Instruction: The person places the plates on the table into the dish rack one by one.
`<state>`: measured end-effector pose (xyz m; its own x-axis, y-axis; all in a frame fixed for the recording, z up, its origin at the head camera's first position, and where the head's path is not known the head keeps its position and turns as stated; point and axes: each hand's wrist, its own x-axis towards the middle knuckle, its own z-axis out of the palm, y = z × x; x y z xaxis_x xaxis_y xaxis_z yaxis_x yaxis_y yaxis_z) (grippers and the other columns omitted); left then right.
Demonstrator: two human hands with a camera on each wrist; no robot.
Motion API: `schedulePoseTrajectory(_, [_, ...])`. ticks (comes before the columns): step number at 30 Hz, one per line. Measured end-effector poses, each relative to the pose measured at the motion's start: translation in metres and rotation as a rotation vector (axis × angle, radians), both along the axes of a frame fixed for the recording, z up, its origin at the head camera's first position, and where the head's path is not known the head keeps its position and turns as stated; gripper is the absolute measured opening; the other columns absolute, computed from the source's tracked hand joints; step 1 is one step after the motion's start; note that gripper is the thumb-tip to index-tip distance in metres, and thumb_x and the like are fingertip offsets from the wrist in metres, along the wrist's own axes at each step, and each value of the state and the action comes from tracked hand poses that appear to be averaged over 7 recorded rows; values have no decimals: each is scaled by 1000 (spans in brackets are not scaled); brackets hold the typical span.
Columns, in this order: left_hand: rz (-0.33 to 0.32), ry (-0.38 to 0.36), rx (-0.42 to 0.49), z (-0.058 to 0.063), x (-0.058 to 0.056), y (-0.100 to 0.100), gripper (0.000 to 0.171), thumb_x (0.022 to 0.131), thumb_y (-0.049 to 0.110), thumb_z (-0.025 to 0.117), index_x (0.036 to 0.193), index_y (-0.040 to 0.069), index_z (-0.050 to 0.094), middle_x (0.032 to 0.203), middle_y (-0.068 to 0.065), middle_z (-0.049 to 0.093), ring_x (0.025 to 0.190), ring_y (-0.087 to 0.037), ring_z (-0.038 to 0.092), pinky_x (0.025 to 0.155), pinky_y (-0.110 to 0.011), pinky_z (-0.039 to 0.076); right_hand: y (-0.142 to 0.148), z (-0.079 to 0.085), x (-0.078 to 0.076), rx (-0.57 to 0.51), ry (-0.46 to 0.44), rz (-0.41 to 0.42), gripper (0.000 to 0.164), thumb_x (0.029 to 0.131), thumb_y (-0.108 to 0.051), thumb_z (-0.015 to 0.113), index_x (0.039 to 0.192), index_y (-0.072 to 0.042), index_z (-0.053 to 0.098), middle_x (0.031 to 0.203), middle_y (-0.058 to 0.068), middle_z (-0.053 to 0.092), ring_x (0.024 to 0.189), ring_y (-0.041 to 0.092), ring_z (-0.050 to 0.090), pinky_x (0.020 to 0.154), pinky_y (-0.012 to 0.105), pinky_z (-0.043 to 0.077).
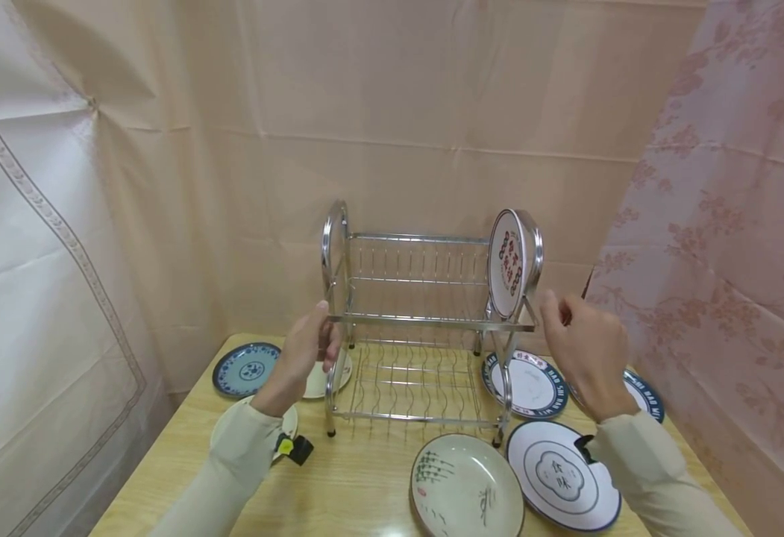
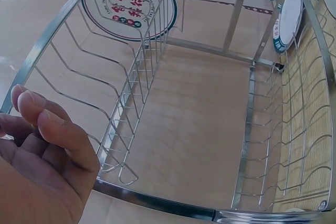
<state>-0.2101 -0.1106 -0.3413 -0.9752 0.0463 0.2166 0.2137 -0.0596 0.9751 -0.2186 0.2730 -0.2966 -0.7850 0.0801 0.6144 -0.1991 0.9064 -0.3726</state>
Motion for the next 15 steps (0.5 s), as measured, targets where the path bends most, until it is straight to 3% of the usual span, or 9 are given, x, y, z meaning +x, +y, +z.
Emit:
schedulePoseTrajectory(6, [-21, -27, -11, 0, 2, -5, 53, 110, 48, 35, 76, 10, 49, 63, -2, 49, 50, -14, 42, 47, -23, 41, 9, -9, 1, 17, -48, -18, 52, 107, -42, 41, 66, -11, 52, 57, 5, 49, 57, 27, 44, 59, 39, 29])
schedulePoseTrajectory(15, [-44, 1, -47, 6, 2, -11, 53, 107, 56, 40, 80, 11, 46, 64, -1, 49, 52, -15, 42, 51, -23, 40, 30, -23, 5, 45, -170, -65, 54, 108, -42, 37, 64, -12, 50, 56, 4, 44, 57, 26, 44, 54, 36, 31])
